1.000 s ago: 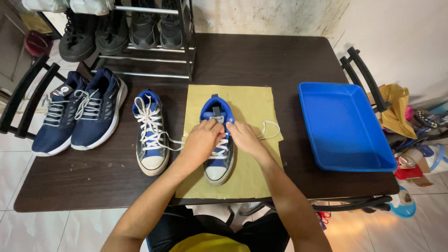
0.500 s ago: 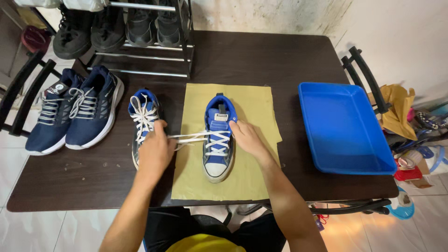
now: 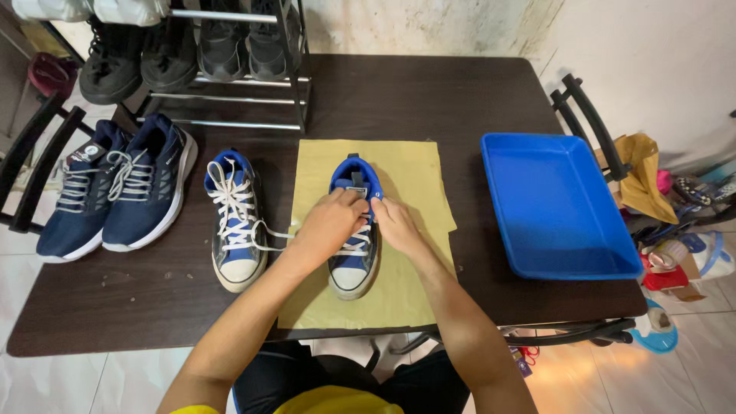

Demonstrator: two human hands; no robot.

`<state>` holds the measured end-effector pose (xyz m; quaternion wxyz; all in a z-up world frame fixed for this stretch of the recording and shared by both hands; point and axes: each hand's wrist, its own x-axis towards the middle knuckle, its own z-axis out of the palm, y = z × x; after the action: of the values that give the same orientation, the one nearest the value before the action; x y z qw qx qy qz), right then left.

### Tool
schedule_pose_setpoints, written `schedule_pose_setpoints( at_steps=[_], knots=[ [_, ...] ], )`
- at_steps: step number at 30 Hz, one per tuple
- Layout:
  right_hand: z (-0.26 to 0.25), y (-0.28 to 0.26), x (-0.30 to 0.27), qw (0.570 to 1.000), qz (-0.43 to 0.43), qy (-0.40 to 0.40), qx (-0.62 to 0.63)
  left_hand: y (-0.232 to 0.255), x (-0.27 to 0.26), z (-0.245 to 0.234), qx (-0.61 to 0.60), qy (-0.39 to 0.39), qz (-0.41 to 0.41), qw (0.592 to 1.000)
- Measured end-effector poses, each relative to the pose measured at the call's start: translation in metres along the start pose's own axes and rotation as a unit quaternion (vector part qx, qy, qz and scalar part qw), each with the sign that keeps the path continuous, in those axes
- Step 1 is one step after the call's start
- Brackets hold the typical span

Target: The person removes the laces from a pair of blue high-top sneakers. They pull the laces out of the eyelets one by one, starting with the right shoe and then the left, placing the removed laces into a blue tray.

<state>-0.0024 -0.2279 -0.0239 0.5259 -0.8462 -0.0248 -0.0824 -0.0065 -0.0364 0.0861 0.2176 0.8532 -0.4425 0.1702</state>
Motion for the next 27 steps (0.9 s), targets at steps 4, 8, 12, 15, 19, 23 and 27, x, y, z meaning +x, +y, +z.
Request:
schedule_pose_setpoints(
  at_steps=[4, 8, 12, 15, 19, 23, 27],
  knots=[
    [-0.001, 0.001, 0.000, 1.000, 0.002, 0.005, 0.019, -0.006, 0.001, 0.005, 0.018, -0.006, 0.002, 1.000],
    [-0.003, -0.003, -0.002, 1.000, -0.010, -0.007, 0.018, -0.016, -0.020, -0.023, -0.006, 0.022, -0.059, 0.998],
    [-0.004, -0.003, -0.002, 0.999, 0.028, -0.026, 0.037, -0.033, -0.054, -0.061, 0.046, 0.056, -0.131, 0.989],
    [-0.003, -0.001, 0.000, 0.999, -0.022, -0.010, 0.035, -0.047, -0.080, -0.079, 0.174, 0.021, -0.266, 0.948],
    [-0.003, 0.002, 0.001, 0.999, -0.034, 0.002, 0.007, -0.062, -0.097, -0.089, 0.312, 0.049, -0.322, 0.893],
    [-0.004, -0.001, 0.000, 1.000, -0.006, -0.005, 0.019, -0.049, -0.089, -0.083, 0.220, 0.094, -0.257, 0.937],
    [-0.006, -0.006, -0.003, 1.000, -0.012, -0.006, 0.005, -0.010, -0.054, -0.050, -0.002, 0.066, -0.233, 0.970]
  ],
)
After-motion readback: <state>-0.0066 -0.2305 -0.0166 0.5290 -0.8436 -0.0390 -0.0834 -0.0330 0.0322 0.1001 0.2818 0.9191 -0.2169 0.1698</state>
